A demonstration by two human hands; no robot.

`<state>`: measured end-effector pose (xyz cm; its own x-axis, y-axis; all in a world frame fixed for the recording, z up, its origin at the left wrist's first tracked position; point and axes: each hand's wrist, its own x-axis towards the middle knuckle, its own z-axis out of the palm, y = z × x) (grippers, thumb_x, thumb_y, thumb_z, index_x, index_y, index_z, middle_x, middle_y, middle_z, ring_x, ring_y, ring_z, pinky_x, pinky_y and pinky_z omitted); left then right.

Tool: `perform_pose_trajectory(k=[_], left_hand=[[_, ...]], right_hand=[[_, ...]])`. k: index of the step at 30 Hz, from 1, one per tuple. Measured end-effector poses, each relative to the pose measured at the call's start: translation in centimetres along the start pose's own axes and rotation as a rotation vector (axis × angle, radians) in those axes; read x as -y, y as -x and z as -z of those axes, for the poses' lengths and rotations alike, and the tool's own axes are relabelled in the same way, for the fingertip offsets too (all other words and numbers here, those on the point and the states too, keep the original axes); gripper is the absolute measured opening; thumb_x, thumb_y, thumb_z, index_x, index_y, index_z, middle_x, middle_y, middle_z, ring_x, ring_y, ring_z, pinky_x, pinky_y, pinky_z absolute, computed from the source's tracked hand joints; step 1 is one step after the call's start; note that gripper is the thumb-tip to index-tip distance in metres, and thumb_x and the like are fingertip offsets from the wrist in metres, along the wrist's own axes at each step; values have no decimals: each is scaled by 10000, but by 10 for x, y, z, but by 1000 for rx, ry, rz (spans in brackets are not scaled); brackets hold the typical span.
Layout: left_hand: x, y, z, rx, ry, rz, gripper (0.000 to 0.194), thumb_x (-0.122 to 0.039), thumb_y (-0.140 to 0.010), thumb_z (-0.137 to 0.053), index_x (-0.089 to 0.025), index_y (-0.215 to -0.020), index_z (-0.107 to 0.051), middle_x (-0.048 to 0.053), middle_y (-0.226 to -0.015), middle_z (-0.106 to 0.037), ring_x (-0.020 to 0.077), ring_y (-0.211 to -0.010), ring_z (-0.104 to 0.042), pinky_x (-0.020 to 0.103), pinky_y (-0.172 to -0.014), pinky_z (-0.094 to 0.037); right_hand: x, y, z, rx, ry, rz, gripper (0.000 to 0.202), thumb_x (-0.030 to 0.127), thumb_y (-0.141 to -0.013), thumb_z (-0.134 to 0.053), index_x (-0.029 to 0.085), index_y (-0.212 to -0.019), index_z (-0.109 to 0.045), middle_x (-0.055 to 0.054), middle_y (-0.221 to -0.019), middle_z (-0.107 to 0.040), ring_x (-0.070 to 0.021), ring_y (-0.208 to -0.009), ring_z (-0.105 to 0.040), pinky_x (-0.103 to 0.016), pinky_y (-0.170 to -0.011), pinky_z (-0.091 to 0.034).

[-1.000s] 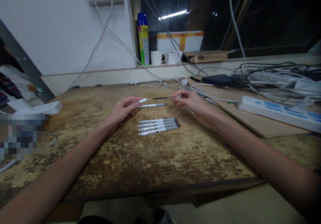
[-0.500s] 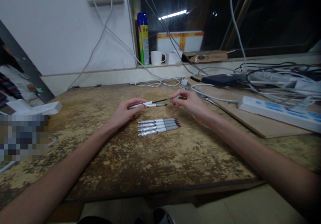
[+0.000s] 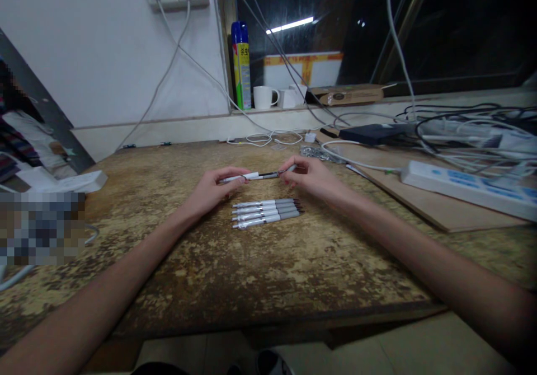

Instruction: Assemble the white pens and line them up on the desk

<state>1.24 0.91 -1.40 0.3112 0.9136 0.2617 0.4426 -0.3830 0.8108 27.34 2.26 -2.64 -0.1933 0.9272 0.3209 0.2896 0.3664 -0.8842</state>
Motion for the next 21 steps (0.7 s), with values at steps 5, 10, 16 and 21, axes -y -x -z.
perform_pose_trajectory(k=[5,10,16,21], left_hand=[[0,-1,2,-17,0,5,397,-503,-864,-694,-241,-1148,-788,72,-973,-760,203,-770,-604,316,-671,-418],[1,-1,2,-5,10,13,429,-517,-872,-689,-230,-1179,-775,70,-976,-759,188,-741,-586,302,-645,-404],[3,-1,2,11,11,4,404,-496,-886,-681,-230,-1177,-770,73,-1050,-763,200,-809,-617,296,-666,-417],[5,-2,3,21,-21,-13,405,-486,-899,-668,-218,-1187,-763,71,-1030,-761,191,-803,-611,292,-670,-420]], right_hand=[[5,2,-1,13,-12,-21,99,265,-796,-660,198,-858,-700,3,-697,-636,-165,-667,-584,-303,-657,-463],[7,1,0,30,-62,-25,105,286,-823,-649,207,-858,-708,-18,-730,-658,-178,-691,-602,-315,-670,-480],[5,1,-2,53,-63,3,145,330,-877,-628,212,-842,-706,-44,-814,-695,-187,-745,-618,-318,-690,-493],[7,2,-3,71,-20,-4,162,316,-878,-613,191,-815,-694,-45,-790,-683,-176,-703,-604,-316,-678,-496]])
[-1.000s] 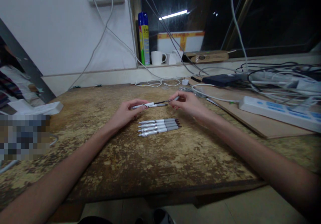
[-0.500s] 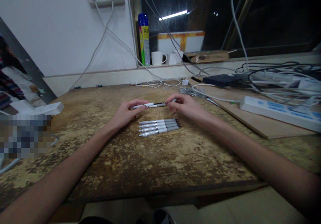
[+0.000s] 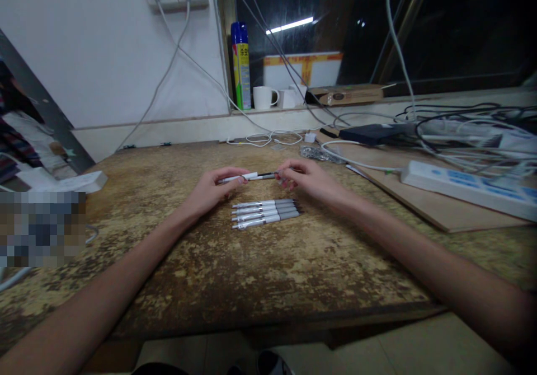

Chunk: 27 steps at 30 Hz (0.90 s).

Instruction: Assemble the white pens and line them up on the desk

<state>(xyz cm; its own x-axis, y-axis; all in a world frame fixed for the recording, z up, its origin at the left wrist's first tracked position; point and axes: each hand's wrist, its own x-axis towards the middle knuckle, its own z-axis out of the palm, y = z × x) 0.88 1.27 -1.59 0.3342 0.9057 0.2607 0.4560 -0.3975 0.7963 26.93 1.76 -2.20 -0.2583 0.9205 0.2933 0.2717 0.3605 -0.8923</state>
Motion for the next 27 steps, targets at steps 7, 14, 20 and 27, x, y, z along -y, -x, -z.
perform_pose_trajectory(k=[7,14,20,27], left_hand=[[-1,0,-1,11,-13,-36,385,-476,-910,-656,-228,-1180,-771,66,-1071,-761,191,-842,-620,298,-736,-437],[-4,3,-1,13,-23,-20,432,-507,-903,-660,-217,-1205,-769,56,-924,-750,164,-717,-553,287,-656,-391],[-5,3,-2,-11,0,-18,414,-490,-891,-680,-224,-1193,-780,72,-1024,-775,199,-832,-625,319,-750,-454],[-6,3,-4,11,5,-29,395,-491,-888,-683,-257,-1188,-786,74,-1115,-780,253,-1007,-663,378,-895,-486]], right_hand=[[-3,-2,2,5,-2,16,170,328,-876,-612,190,-806,-683,-41,-778,-679,-170,-687,-596,-312,-669,-494],[-4,-2,2,21,-16,35,179,342,-856,-637,192,-764,-669,-27,-753,-666,-164,-682,-583,-310,-676,-481],[-2,-1,3,55,-41,42,229,374,-874,-627,200,-734,-676,-36,-746,-672,-169,-696,-576,-308,-676,-474],[-1,-1,2,66,-85,-6,278,385,-908,-590,202,-713,-667,-47,-748,-676,-179,-718,-602,-314,-698,-482]])
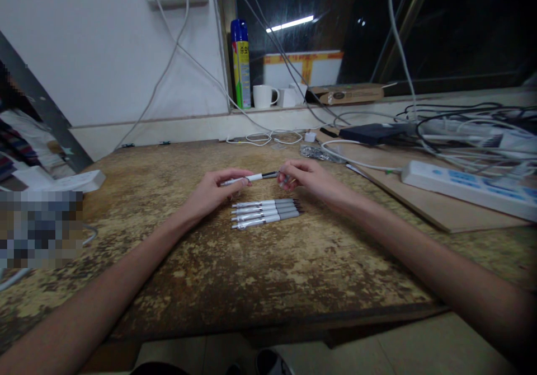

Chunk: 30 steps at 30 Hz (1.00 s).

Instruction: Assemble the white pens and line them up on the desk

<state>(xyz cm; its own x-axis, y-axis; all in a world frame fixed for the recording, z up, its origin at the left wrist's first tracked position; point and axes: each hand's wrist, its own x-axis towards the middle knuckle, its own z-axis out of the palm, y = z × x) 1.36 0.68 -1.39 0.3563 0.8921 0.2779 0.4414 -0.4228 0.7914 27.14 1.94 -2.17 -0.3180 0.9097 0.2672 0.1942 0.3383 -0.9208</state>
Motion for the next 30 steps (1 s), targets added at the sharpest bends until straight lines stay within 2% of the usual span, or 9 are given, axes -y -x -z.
perform_pose_trajectory(k=[9,13,17,23,30], left_hand=[[-1,-1,0,-28,44,3,349,-464,-887,-689,-270,-1159,-787,67,-1156,-771,248,-1040,-663,370,-900,-484],[-2,-1,1,-40,24,25,379,-488,-886,-685,-254,-1168,-781,63,-1082,-774,208,-878,-643,324,-753,-471],[-4,-1,3,-66,4,45,380,-473,-900,-664,-235,-1175,-776,58,-997,-768,164,-729,-564,290,-634,-412],[-3,-2,4,-94,2,45,401,-498,-891,-667,-229,-1168,-778,72,-1072,-770,176,-780,-575,292,-646,-416],[-1,-2,4,-89,-19,46,427,-519,-903,-648,-233,-1199,-765,76,-1045,-764,169,-746,-560,293,-628,-394]], right_hand=[[-1,-1,-2,-15,-87,-43,282,370,-934,-567,183,-769,-697,-76,-848,-712,-182,-755,-637,-329,-769,-496],[-8,-5,-1,-53,-198,-81,285,352,-936,-539,180,-771,-695,-98,-900,-737,-195,-768,-658,-354,-799,-526],[-14,-7,2,-160,-151,-38,132,231,-858,-591,183,-817,-707,-58,-851,-727,-182,-824,-671,-361,-901,-534],[-7,-3,3,-266,-239,-12,108,199,-829,-628,205,-924,-680,-39,-902,-729,-181,-893,-709,-405,-999,-533],[1,-1,-1,-253,-265,18,99,217,-820,-668,213,-918,-663,-37,-901,-717,-187,-905,-715,-412,-1009,-542]])
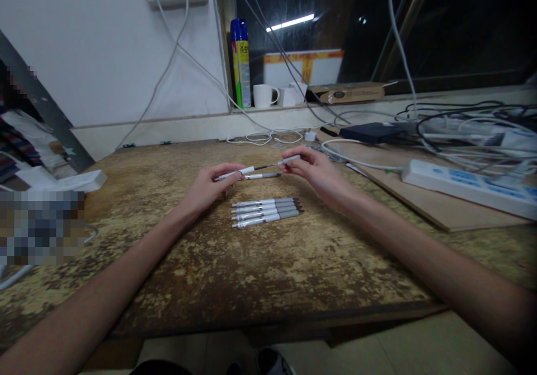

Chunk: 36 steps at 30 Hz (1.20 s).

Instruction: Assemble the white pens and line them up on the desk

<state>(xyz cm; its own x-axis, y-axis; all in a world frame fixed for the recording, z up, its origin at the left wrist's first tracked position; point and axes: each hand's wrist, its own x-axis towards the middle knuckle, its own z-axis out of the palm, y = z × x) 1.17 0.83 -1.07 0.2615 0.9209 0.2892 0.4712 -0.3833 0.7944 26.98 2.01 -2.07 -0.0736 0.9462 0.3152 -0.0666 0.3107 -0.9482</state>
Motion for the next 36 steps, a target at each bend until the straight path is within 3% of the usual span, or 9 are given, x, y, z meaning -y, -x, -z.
perform_pose_trajectory(k=[10,18,22,26,36], left_hand=[[-4,2,-1,19,-9,5,424,-512,-899,-641,-237,-1196,-766,55,-910,-748,158,-667,-518,295,-605,-378],[-5,3,-5,77,20,-47,378,-484,-906,-645,-251,-1175,-771,66,-1127,-763,216,-897,-632,323,-728,-454],[-5,3,-5,99,22,-55,380,-485,-909,-647,-252,-1182,-771,69,-1106,-767,230,-946,-649,336,-787,-477],[-6,4,-5,119,42,-40,394,-482,-912,-649,-245,-1206,-759,66,-1113,-767,225,-935,-654,327,-765,-484],[-7,5,-7,109,52,-62,334,-456,-895,-686,-259,-1148,-782,75,-1109,-772,254,-1017,-678,380,-891,-505]], right_hand=[[-2,1,-2,26,110,54,160,257,-792,-723,204,-935,-677,-39,-938,-719,-186,-858,-685,-406,-944,-542],[1,7,-9,146,237,94,178,315,-811,-747,211,-944,-690,-33,-929,-717,-185,-824,-648,-341,-784,-510],[2,10,-11,189,269,113,172,329,-823,-739,221,-946,-687,-13,-902,-693,-170,-770,-616,-314,-704,-484],[3,10,-11,189,261,103,174,328,-820,-742,223,-940,-674,-14,-906,-692,-176,-778,-635,-322,-716,-497],[3,9,-9,225,261,135,181,375,-874,-702,233,-984,-673,-13,-859,-675,-177,-752,-625,-352,-750,-520]])
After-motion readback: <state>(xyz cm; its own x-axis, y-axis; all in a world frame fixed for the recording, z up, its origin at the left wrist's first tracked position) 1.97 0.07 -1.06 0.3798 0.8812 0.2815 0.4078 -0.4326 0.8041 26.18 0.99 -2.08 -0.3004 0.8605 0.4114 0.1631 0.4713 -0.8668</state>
